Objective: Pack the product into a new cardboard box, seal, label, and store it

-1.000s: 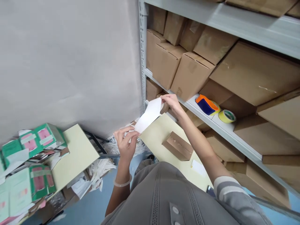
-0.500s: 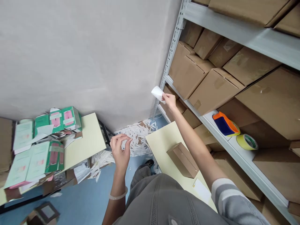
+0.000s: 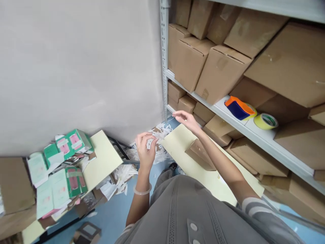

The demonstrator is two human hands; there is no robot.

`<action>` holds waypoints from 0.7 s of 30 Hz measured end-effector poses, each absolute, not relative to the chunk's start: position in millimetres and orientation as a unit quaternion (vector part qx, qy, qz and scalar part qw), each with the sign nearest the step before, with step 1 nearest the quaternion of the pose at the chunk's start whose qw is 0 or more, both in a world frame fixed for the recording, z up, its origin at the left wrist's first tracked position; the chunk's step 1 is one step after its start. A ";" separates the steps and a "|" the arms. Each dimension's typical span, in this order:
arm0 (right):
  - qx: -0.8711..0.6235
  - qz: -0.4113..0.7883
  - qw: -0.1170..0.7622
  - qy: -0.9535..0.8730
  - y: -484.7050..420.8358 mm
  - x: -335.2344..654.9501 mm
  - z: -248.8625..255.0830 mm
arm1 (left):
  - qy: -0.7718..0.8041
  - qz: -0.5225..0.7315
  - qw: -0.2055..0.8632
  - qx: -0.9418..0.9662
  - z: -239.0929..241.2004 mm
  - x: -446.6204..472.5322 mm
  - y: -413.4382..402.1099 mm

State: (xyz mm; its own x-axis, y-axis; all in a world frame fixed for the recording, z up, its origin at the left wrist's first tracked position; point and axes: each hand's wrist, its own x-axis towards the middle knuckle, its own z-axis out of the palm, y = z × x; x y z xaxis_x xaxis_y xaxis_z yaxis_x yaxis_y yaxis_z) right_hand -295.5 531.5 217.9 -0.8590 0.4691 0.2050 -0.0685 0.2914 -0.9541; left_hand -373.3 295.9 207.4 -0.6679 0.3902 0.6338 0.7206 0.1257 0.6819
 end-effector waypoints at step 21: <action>-0.564 0.522 0.510 -0.386 422.1 -61.8 101.2 | -0.587 -0.507 -0.318 -0.546 132.8 -262.1 434.4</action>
